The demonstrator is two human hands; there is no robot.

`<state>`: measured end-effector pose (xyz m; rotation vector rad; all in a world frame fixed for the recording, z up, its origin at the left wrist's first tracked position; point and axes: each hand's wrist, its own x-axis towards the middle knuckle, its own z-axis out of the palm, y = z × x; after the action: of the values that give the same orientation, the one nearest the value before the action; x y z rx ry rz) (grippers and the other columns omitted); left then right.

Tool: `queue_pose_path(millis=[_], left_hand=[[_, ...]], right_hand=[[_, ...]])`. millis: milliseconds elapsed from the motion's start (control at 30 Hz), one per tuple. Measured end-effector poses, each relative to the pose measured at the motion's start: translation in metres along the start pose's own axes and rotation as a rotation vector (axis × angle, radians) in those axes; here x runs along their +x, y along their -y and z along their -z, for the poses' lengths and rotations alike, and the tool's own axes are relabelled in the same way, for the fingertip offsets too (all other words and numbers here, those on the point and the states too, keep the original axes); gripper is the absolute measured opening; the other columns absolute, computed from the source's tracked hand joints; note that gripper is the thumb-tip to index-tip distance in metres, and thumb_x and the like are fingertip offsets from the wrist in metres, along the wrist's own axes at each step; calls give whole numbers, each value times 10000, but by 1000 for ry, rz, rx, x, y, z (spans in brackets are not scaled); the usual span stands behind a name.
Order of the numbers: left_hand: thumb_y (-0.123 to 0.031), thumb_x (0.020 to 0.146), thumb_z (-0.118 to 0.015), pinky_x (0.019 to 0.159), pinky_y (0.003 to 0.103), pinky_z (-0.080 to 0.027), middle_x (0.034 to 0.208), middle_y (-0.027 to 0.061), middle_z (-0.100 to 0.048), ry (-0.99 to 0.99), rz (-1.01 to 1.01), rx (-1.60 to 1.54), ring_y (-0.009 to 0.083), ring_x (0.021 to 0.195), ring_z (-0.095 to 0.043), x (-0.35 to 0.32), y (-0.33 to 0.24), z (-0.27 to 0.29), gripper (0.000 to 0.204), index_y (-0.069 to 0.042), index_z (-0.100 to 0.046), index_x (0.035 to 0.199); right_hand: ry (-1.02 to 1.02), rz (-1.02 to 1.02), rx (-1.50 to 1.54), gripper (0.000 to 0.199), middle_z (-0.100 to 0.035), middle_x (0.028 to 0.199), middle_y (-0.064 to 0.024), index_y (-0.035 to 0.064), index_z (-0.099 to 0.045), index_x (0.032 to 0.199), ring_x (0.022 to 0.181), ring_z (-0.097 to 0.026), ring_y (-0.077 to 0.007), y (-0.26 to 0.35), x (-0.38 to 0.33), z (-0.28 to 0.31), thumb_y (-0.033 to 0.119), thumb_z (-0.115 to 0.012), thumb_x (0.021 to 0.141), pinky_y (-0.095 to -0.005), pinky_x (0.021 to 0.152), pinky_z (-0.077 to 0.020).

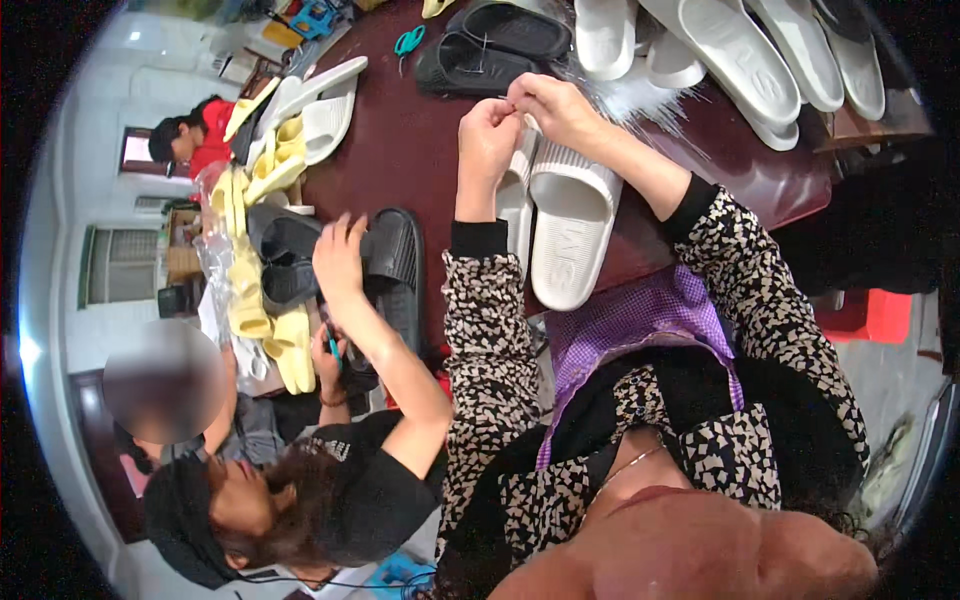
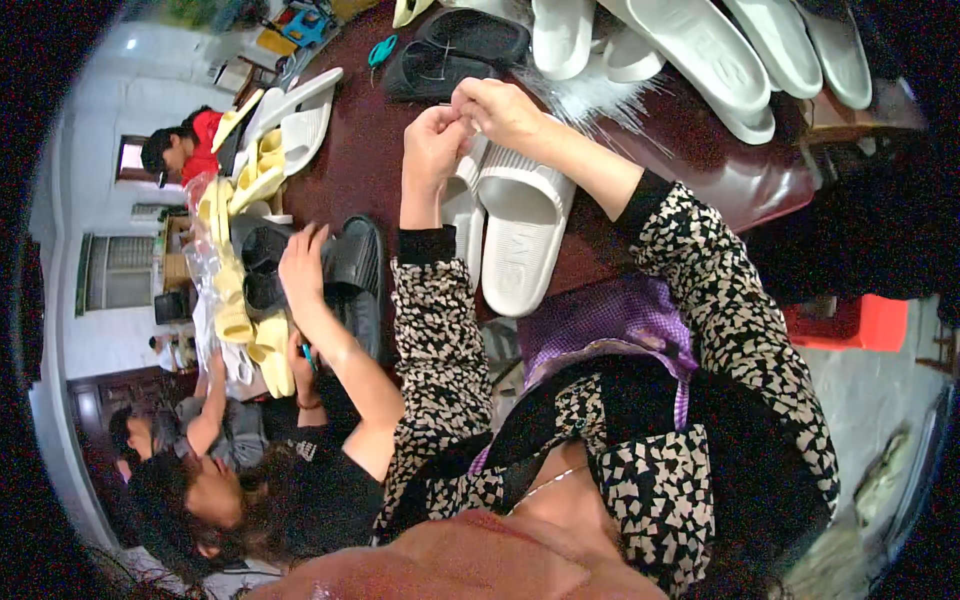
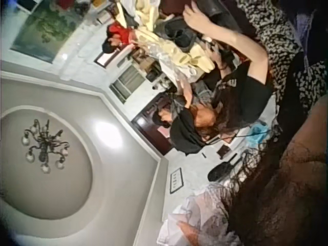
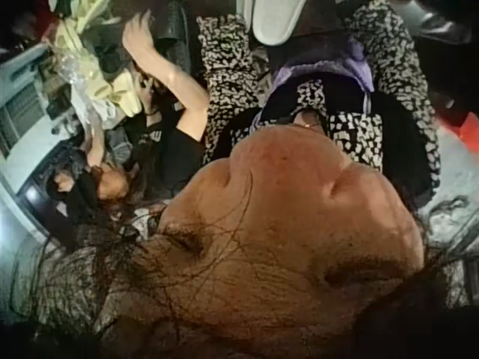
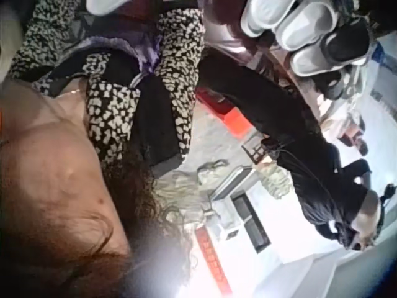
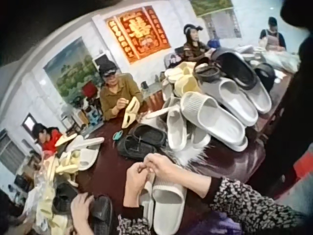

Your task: The person pairs slippers together by threading plastic fastener ties through them and locking the fasteners by hand.

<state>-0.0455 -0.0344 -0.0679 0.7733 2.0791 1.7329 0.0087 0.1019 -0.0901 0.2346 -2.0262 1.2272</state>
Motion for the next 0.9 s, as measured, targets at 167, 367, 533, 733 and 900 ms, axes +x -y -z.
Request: queue_pose_path(millis=[167,367,533,733,900], left_hand=[[-58,814,-596,461,192,-356,686,10,-582,-101,-24,27,55,517,-471,7,-11,-11,83,12,-609,856],[-76,837,-596,468,181,-361,688,0,-580,-117,25,-115,39,527,-469,6,-9,-13,93,8,-623,866],[-98,860,-590,479,179,-375,695,-17,-583,-111,36,-152,24,551,-480,5,-5,-12,107,0,-632,867],[-102,855,-621,473,162,-350,702,-13,-577,-89,17,-195,32,530,-460,7,0,-13,100,-14,-627,902],[-102,851,-626,492,161,-362,710,-15,-581,-77,3,-193,34,548,-471,6,5,-13,98,-18,-628,901]], right_hand=[[-98,-231,211,97,-638,810,-78,28,-606,924,737,-609,-164,7,2,27,84,-584,848,-288,682,-494],[-35,-466,261,140,-646,790,-51,17,-626,927,725,-589,-119,5,-12,25,118,-595,837,-273,674,-480],[44,-499,211,112,-576,753,35,30,-612,937,695,-505,-43,9,-15,27,111,-564,877,-213,622,-435],[35,-431,150,147,-591,772,35,24,-619,964,688,-505,-39,4,-18,23,126,-548,886,-216,619,-437],[28,-447,204,157,-606,789,27,20,-621,973,693,-513,-40,-2,-21,22,127,-547,885,-213,629,-439]])
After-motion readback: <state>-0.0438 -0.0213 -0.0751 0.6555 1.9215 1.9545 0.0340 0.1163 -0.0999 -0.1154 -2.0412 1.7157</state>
